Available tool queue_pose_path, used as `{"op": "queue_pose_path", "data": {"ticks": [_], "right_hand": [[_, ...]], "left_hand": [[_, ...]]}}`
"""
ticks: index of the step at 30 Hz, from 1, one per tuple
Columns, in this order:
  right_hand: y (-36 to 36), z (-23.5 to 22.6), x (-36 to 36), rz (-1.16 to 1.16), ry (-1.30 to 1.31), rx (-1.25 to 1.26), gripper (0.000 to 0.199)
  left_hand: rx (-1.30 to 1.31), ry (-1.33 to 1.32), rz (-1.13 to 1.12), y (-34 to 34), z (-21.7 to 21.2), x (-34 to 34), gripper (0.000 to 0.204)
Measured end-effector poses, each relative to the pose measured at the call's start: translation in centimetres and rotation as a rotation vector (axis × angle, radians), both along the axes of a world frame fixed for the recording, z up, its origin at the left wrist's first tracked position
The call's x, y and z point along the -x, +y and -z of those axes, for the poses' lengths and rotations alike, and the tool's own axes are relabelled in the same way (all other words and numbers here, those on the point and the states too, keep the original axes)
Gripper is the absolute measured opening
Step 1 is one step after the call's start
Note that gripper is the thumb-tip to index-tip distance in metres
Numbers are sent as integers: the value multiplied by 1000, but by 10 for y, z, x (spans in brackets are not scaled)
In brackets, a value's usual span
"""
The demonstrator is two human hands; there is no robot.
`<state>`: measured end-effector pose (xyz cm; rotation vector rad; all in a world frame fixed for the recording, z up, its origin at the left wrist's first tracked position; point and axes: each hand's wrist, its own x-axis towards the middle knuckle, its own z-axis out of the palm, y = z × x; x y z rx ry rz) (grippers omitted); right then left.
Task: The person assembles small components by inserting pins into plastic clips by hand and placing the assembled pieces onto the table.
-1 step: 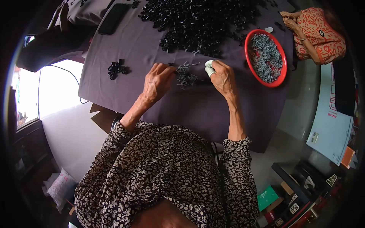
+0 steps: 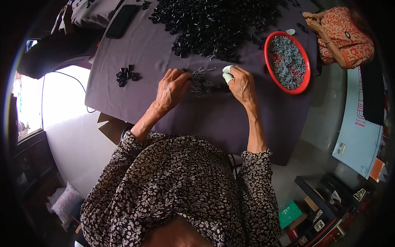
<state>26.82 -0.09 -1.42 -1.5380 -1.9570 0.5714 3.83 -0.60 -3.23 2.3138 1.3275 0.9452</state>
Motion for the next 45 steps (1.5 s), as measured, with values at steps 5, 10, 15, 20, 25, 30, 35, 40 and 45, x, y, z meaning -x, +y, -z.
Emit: {"op": "queue_pose_path", "data": {"ticks": [5, 10, 15, 20, 25, 30, 35, 40, 45], "right_hand": [[-2, 7, -7, 29, 25, -22, 15], [6, 7, 10, -66, 18, -79, 16], [20, 14, 28, -188, -201, -265, 6], [29, 18, 29, -221, -262, -257, 6], [26, 11, 23, -112, 77, 43, 8], [16, -1, 20, -92, 404, 238, 11], [9, -8, 18, -87, 504, 285, 17], [3, 2, -2, -82, 520, 231, 22], [-6, 17, -16, 65, 710, 364, 16]], "left_hand": [[-14, -5, 49, 6, 8, -4, 16], [499, -341, -69, -1, -14, 1, 18], [907, -793, -66, -1, -14, 4, 20], [1077, -1073, -14, -3, -7, 6, 19], [1246, -1329, 48, -3, -8, 3, 14], [1349, -1531, 127, -1, -2, -3, 12], [1373, -1526, 112, -4, -9, -10, 11], [388, -367, -46, -8, -15, -3, 12], [174, -93, -29, -19, -3, 0, 15]]}}
